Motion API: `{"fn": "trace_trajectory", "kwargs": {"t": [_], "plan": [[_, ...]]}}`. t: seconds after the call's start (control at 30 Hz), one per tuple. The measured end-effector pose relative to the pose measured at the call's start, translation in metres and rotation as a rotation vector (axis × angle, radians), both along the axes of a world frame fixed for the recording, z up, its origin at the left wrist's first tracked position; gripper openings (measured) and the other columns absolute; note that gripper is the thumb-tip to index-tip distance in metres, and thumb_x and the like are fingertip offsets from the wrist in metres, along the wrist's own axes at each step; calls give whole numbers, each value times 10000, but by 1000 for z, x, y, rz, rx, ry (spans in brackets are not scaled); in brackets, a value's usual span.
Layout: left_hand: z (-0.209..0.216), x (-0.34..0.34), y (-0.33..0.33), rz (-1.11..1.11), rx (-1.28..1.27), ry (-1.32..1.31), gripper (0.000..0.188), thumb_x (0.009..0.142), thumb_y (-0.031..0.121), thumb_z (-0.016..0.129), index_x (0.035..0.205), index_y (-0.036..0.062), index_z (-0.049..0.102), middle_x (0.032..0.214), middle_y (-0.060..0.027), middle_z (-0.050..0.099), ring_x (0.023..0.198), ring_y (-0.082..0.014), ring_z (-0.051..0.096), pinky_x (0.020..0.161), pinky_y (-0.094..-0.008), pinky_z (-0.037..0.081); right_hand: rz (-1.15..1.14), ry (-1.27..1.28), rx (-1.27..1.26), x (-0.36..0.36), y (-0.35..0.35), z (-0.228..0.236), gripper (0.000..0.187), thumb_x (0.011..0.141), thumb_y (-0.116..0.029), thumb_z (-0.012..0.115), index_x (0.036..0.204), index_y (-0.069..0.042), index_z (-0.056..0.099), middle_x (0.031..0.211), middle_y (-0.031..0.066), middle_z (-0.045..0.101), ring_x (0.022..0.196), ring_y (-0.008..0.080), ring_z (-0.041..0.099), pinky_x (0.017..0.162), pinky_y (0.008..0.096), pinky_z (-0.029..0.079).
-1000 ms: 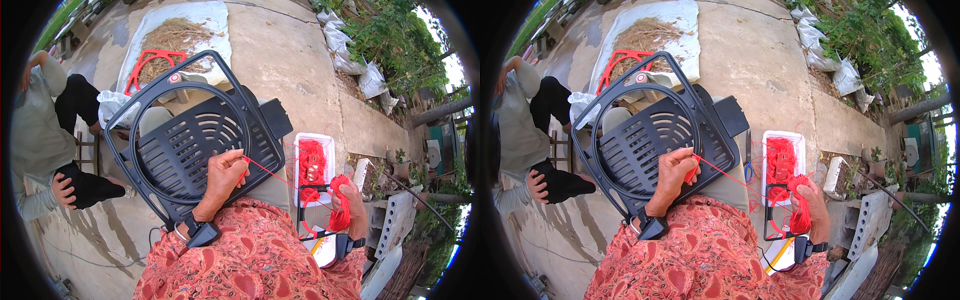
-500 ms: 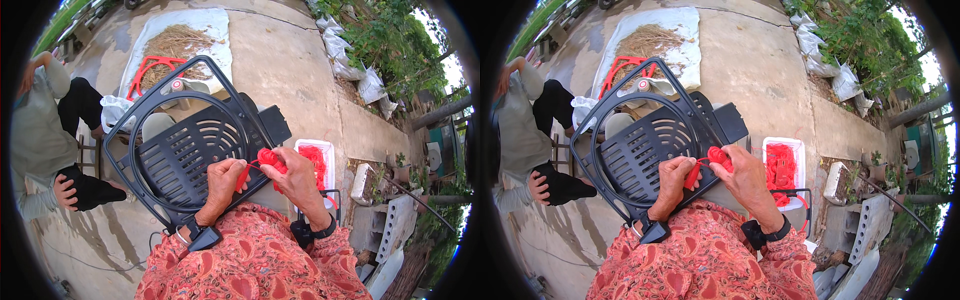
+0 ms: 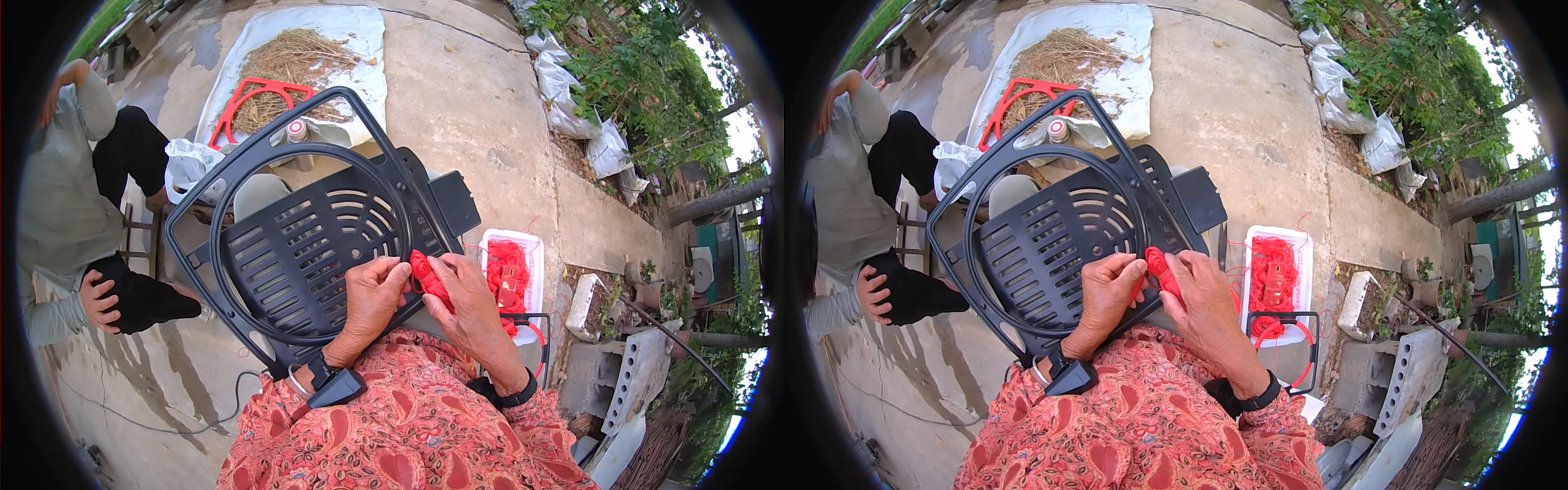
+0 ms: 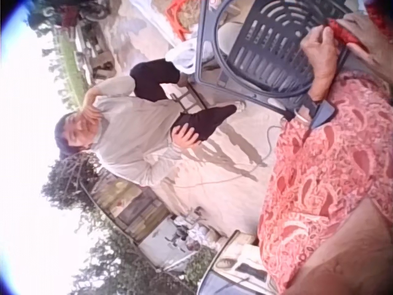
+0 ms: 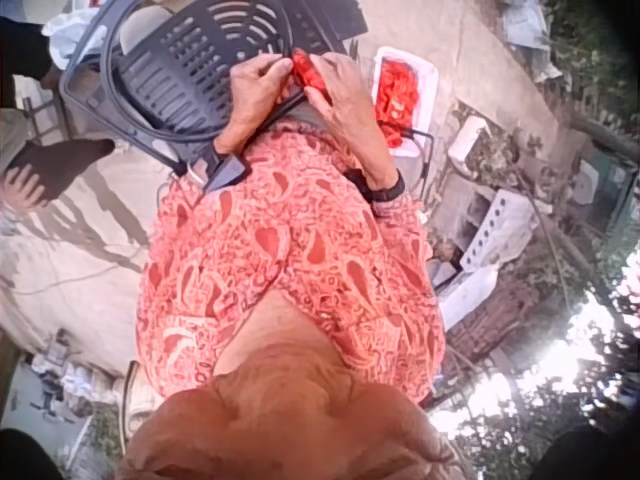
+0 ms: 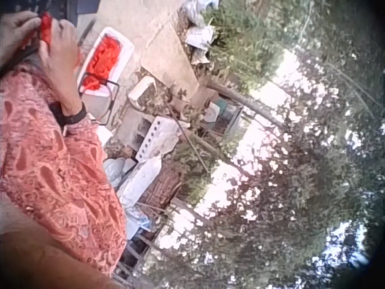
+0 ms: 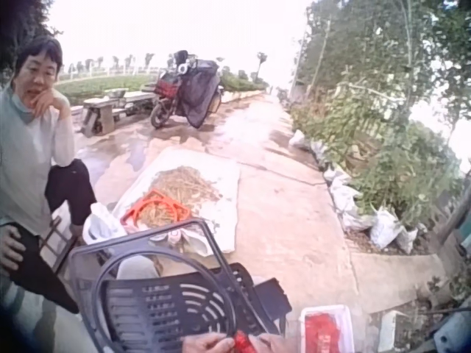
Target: Tying and winding red plastic string around a black plastic furniture component, likely a stool or chair base.
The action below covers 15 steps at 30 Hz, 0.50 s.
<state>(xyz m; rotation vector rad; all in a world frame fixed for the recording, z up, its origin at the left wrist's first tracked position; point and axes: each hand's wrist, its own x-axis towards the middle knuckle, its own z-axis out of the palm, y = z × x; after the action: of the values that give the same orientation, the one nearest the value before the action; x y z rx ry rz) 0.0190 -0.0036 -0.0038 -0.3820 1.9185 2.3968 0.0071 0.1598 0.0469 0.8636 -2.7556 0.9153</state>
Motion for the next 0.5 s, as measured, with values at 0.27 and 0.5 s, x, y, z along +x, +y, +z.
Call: {"fn": "trace_trajectory", "kwargs": {"t": [0.27, 0.5], "plan": [[4, 11, 4, -8, -354, 118, 115, 866, 77, 665, 863, -36, 682, 620, -110, 640, 508, -145, 601, 482, -306, 440, -183, -183, -63, 0, 9, 6, 333, 817, -34, 678, 1130, 10, 574, 969, 174, 628, 887, 352, 630, 777, 402, 504], [1, 3, 3, 60, -524, 239, 132, 848, 97, 662, 858, -33, 679, 647, -199, 619, 544, -302, 629, 514, -357, 448, -102, -199, -392, -19, -22, -7, 429, 835, -14, 648, 1241, 2, 510, 1097, 212, 634, 993, 389, 634, 821, 430, 521]]}}
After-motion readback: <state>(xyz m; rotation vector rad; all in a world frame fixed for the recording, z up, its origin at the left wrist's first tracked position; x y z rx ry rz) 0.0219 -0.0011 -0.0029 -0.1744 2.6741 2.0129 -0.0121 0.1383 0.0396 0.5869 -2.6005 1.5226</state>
